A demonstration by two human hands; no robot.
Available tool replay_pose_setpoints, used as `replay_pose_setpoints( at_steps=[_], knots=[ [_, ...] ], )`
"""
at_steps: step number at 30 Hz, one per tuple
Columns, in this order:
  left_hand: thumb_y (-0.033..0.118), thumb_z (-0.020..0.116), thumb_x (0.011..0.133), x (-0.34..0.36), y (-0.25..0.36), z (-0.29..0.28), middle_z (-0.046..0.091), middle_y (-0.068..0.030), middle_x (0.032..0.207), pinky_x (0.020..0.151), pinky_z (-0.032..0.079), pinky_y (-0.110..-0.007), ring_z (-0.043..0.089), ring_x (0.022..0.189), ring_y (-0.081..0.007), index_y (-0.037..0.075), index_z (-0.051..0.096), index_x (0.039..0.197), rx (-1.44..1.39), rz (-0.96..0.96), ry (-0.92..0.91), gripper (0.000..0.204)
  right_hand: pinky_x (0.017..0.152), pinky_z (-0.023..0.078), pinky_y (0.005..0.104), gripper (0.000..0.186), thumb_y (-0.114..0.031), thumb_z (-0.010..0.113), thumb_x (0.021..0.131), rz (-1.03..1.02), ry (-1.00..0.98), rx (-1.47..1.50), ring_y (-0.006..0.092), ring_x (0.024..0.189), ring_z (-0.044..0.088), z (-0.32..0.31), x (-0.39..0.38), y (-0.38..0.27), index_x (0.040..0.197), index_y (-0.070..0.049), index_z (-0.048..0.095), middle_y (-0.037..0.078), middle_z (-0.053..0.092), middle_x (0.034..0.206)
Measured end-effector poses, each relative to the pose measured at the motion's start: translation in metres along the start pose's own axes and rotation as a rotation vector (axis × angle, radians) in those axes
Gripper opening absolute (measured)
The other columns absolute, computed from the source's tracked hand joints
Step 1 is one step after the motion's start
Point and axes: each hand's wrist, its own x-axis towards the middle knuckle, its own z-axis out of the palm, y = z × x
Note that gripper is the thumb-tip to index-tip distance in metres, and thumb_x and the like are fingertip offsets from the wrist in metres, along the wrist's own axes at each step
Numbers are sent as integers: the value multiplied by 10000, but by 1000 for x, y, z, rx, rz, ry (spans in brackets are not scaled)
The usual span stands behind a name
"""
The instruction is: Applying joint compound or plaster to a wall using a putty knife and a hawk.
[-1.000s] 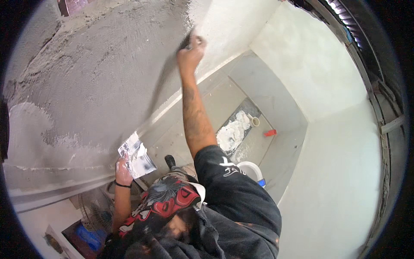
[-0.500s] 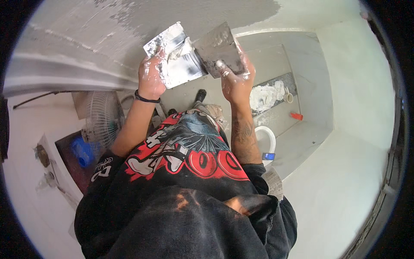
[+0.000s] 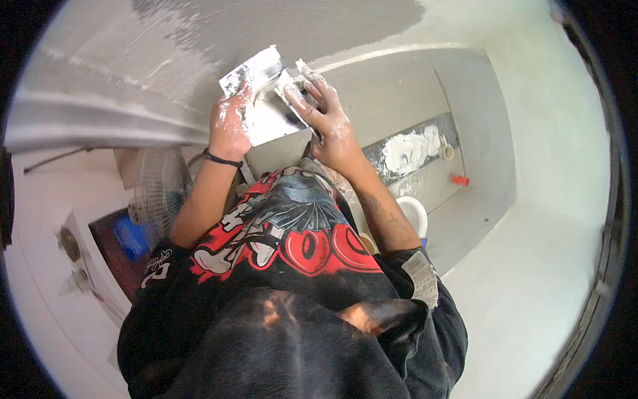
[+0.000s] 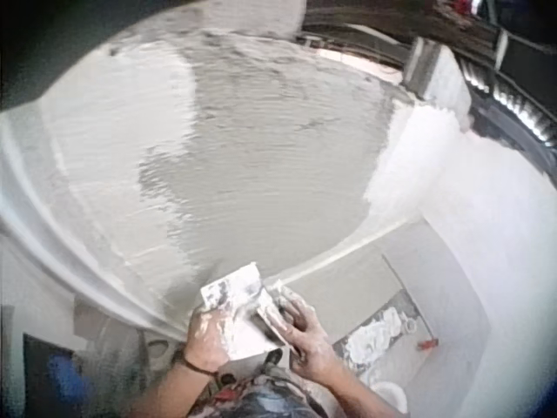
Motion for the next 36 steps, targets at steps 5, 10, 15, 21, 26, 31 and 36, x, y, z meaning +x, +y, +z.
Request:
replay_pose_setpoints(
  at_steps=[5, 10, 15, 21, 26, 31, 36],
  knots=[
    [-2, 464, 791, 1, 8, -10, 597, -88, 964, 776, 515, -341, 607, 865, -202, -38, 532, 1054, -36, -50, -36, 274, 765, 508, 363, 655, 165, 417, 664, 28, 52, -327, 307, 1075, 542, 37, -31, 75, 1244, -126, 502, 220, 494, 1186],
    [9, 482, 807, 10, 35, -34, 598, -81, 960, 782, 517, -325, 605, 864, -184, -23, 537, 1027, 74, -193, -280, 230, 702, 540, 300, 548, 181, 410, 714, 397, 329, 857, 185, 873, 615, 65, -123, 136, 1225, -16, 424, 127, 587, 1030],
    [58, 543, 835, 43, 29, -66, 602, -65, 955, 759, 517, -310, 604, 859, -160, -10, 539, 1017, 328, -480, -455, 194, 751, 518, 326, 414, 135, 456, 707, 610, 474, 336, 193, 867, 615, 3, -62, 21, 1092, 3, 535, 103, 626, 911],
    [138, 517, 886, 71, 22, -45, 591, -52, 968, 761, 509, -284, 587, 840, -141, -26, 529, 1067, 552, -581, -581, 244, 772, 459, 411, 375, -63, 587, 662, 334, 32, -474, 348, 852, 580, 15, -20, 10, 1035, -89, 610, 180, 624, 901],
    [128, 525, 879, 94, 28, -73, 596, -43, 956, 733, 504, -260, 584, 825, -131, -24, 543, 1047, 806, -667, -460, 227, 753, 474, 354, 362, 4, 609, 684, 403, 1, -93, 294, 860, 607, 48, -28, 25, 1038, -72, 598, 139, 633, 946],
    [115, 513, 877, 95, 43, -87, 596, -46, 973, 711, 482, -254, 569, 827, -118, -18, 569, 1014, 775, -765, -308, 199, 890, 397, 314, 514, 63, 556, 702, 480, -76, 349, 194, 1025, 521, 63, -34, 25, 1187, -96, 490, 71, 553, 1104],
    [140, 507, 875, 100, 51, -99, 577, -80, 1107, 801, 461, -292, 558, 950, -157, -8, 536, 1091, 601, -883, -304, 263, 860, 404, 283, 548, 106, 477, 657, 774, -43, 553, 169, 1010, 517, 37, -26, 19, 1180, -58, 473, 67, 537, 1072]
  ],
)
